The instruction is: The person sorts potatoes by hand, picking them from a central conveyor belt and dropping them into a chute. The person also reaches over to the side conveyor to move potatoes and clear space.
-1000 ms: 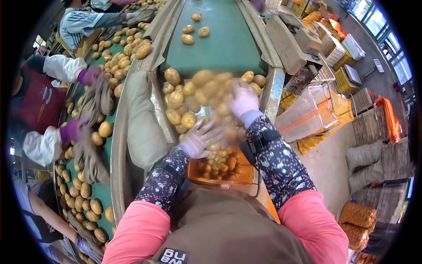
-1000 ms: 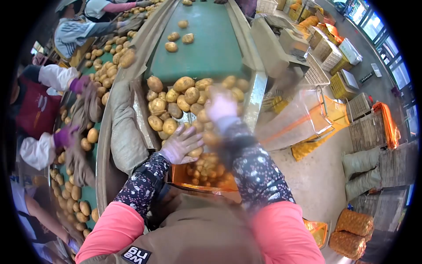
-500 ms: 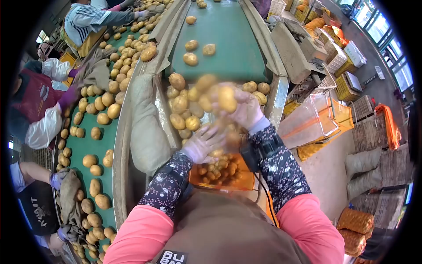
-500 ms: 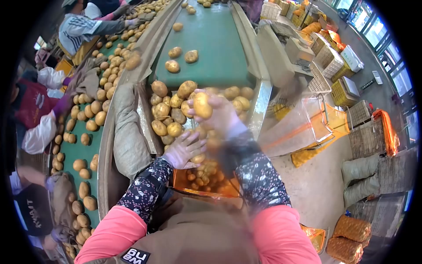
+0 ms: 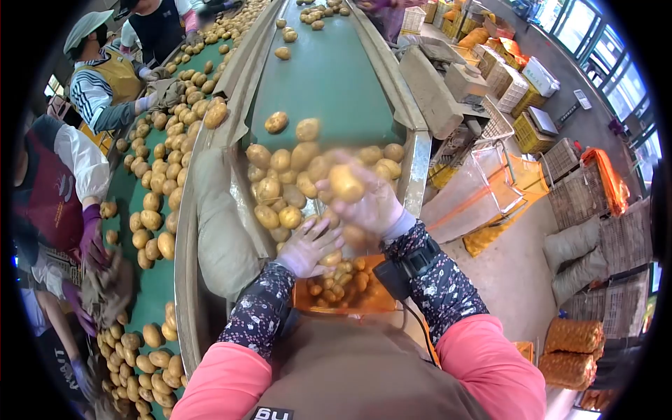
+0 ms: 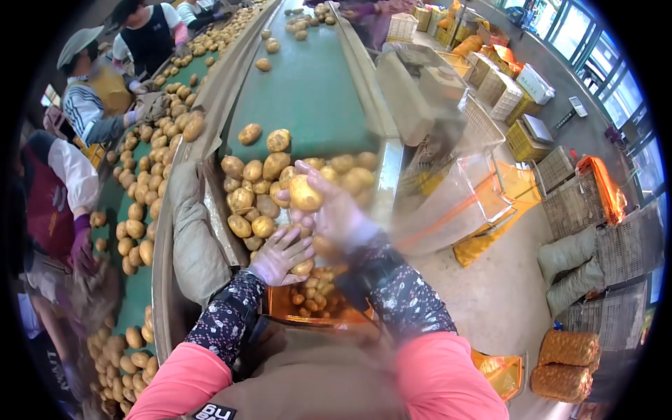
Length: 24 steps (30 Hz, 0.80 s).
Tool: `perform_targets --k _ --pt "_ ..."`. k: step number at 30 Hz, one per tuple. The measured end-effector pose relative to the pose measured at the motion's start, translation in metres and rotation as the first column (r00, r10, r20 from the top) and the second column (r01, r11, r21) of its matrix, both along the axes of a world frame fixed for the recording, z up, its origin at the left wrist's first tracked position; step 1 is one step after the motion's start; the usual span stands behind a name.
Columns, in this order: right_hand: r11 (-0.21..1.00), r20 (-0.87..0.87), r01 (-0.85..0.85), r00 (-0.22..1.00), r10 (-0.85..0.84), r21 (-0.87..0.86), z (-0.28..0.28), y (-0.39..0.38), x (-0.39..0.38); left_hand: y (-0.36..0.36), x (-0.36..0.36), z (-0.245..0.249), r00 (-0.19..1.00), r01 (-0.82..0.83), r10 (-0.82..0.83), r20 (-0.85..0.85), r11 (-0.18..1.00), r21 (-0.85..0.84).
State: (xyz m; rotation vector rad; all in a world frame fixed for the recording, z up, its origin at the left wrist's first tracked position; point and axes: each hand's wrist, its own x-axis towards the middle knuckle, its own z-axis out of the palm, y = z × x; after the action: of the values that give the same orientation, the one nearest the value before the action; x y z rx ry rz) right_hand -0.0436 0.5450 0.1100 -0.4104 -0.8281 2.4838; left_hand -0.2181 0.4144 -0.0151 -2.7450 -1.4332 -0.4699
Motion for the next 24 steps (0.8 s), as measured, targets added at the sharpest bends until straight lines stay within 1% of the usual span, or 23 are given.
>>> perform_targets --k 1,3,4,6,8,11,13,14,15,16,17,18,19,20,21,22,24 --pt "0.998 -0.055 -0.024 0.998 0.026 0.049 -0.004 0.003 0.003 0.000 0.000 0.000 1.000 0.000 0.000 -0.013 1.000 -0.007" --pt "0.995 -0.087 -0.018 0.996 0.026 0.094 0.000 0.000 0.003 -0.001 0.000 0.000 1.000 -0.001 0.001 -0.029 1.000 -0.017" --pt "0.996 -0.067 0.010 0.998 -0.004 0.090 0.003 -0.004 0.004 -0.001 0.000 0.000 0.999 0.000 0.000 -0.034 1.000 -0.005" --pt "0.998 -0.062 0.015 0.998 -0.011 0.065 0.003 -0.006 0.006 -0.001 0.001 0.000 0.999 0.002 -0.001 -0.042 1.000 0.020" --pt "0.999 -0.095 -0.031 0.995 0.034 0.032 -0.005 -0.001 0.011 -0.002 0.001 0.000 1.000 0.007 -0.006 -0.017 1.000 0.012" --pt "0.986 0.100 0.076 0.991 -0.091 0.150 0.005 -0.005 0.013 -0.002 0.001 -0.002 1.000 0.010 -0.010 0.017 1.000 0.020" --pt "0.893 0.101 0.244 0.948 -0.302 0.379 0.027 0.005 0.020 -0.002 0.002 -0.001 1.000 0.016 -0.017 0.012 0.999 0.042" --pt "0.820 0.083 0.313 0.914 -0.397 0.479 0.039 0.007 0.023 -0.003 0.003 -0.001 1.000 0.008 -0.008 0.002 0.999 0.041" --pt "0.732 -0.091 0.465 0.867 -0.489 0.498 0.054 0.009 0.025 -0.003 0.003 -0.001 1.000 0.004 -0.003 -0.008 1.000 0.020" --pt "0.551 -0.046 0.495 0.770 -0.636 0.671 0.086 0.005 0.032 -0.003 0.004 0.001 1.000 0.001 -0.001 -0.020 1.000 0.009" --pt "0.161 -0.319 0.552 0.670 -0.671 0.818 0.110 0.007 0.041 -0.003 0.004 0.000 0.999 -0.003 0.004 -0.033 1.000 0.024" --pt "-0.303 -0.567 0.501 0.543 -0.619 0.810 0.123 0.030 0.054 -0.003 0.004 -0.001 0.999 -0.008 0.010 -0.046 0.999 0.038" --pt "-0.512 -0.733 0.524 0.488 -0.474 0.680 0.158 0.029 0.061 -0.004 0.004 0.000 0.999 -0.003 0.005 -0.046 0.999 0.040" --pt "-0.675 -0.761 0.357 0.383 -0.524 0.645 0.187 0.042 0.068 -0.003 0.004 0.000 0.998 -0.008 0.010 -0.060 0.999 0.035" --pt "-0.792 -0.797 0.145 0.243 -0.552 0.593 0.215 0.054 0.076 -0.002 0.004 0.001 0.997 -0.011 0.013 -0.074 1.000 0.027" --pt "-0.843 -0.837 -0.063 0.095 -0.538 0.535 0.244 0.066 0.083 -0.003 0.005 -0.001 0.996 -0.011 0.012 -0.086 1.000 0.015" --pt "-0.633 -0.648 -0.266 0.036 -0.761 0.727 0.261 0.091 0.092 -0.003 0.006 -0.005 0.999 -0.003 0.006 -0.049 0.999 0.049"
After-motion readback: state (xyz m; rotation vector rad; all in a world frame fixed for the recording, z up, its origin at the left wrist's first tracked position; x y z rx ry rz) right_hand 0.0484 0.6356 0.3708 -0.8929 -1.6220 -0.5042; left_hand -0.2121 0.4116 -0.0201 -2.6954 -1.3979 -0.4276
